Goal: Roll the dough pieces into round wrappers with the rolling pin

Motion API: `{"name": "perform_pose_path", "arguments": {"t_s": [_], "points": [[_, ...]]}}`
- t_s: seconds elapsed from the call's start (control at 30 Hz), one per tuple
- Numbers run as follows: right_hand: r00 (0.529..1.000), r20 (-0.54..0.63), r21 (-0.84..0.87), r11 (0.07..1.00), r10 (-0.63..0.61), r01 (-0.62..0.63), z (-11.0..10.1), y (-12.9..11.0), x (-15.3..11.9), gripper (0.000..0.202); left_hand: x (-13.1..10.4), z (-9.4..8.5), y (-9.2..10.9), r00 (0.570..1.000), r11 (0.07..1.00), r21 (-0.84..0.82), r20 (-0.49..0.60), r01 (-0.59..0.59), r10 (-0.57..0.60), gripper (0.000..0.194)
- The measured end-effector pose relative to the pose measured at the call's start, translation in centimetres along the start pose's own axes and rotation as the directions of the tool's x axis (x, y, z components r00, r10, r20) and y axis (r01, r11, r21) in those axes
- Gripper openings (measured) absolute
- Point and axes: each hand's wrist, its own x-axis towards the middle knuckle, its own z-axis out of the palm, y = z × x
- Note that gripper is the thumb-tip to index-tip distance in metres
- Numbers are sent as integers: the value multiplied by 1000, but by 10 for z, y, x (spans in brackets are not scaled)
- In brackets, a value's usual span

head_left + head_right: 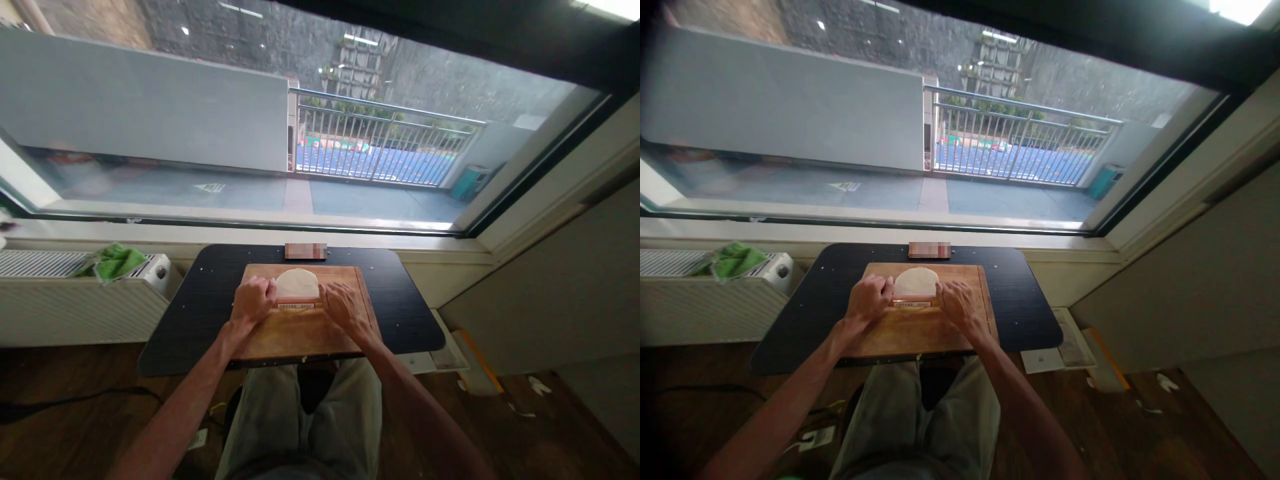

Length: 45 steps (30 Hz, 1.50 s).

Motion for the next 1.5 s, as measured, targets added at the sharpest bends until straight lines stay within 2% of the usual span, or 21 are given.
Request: {"name": "perform_pose_path", "arguments": {"t_s": [0.1, 0.17, 0.27, 0.4, 0.53, 0.67, 0.8, 0.93, 1.07, 1.2, 1.37, 1.5], "points": [[999, -20, 55, 998, 39, -38, 5, -9, 9, 47, 8, -5, -8, 1000, 999, 49, 15, 0, 0, 56], [995, -70, 66, 995, 73, -68, 11, -11, 10, 42, 11, -6, -8, 999, 996, 87, 15, -36, 35, 50], [988, -124, 42, 995, 96, -91, 21, -10, 9, 54, 15, -5, -7, 998, 987, 146, 6, -68, 68, 38], [985, -95, 14, 990, 142, -141, 28, -6, 11, 65, 21, -4, -8, 998, 986, 159, 23, -54, 51, 31], [986, -58, 45, 987, 157, -154, 24, 0, 29, 62, 37, -3, -9, 998, 994, 104, 37, -44, 40, 28], [989, -25, 63, 987, 147, -145, 17, 9, 58, 60, 61, 0, -8, 999, 996, 77, 27, -43, 41, 30], [982, -103, 84, 985, 160, -151, 15, 17, 81, 56, 83, 9, -7, 999, 997, 64, 0, -38, 38, 33], [973, -144, 96, 981, 181, -169, 15, 22, 91, 52, 94, 15, -8, 999, 998, 51, 24, 23, -25, 43], [979, -118, 80, 984, 166, -157, 16, 21, 91, 47, 91, 17, -8, 993, 994, 93, 98, 53, -62, 49], [987, -85, 30, 990, 137, -135, 18, 16, 84, 48, 76, 17, -7, 983, 985, 128, 128, 114, -131, 57], [991, -53, 20, 992, 125, -124, 24, 11, 64, 61, 51, 12, -3, 969, 984, 152, 211, 96, -127, 65], [987, -20, -1, 988, 157, -157, 26, 3, 41, 62, 27, 2, 3, 968, 979, 191, 224, 68, -111, 66]]}}
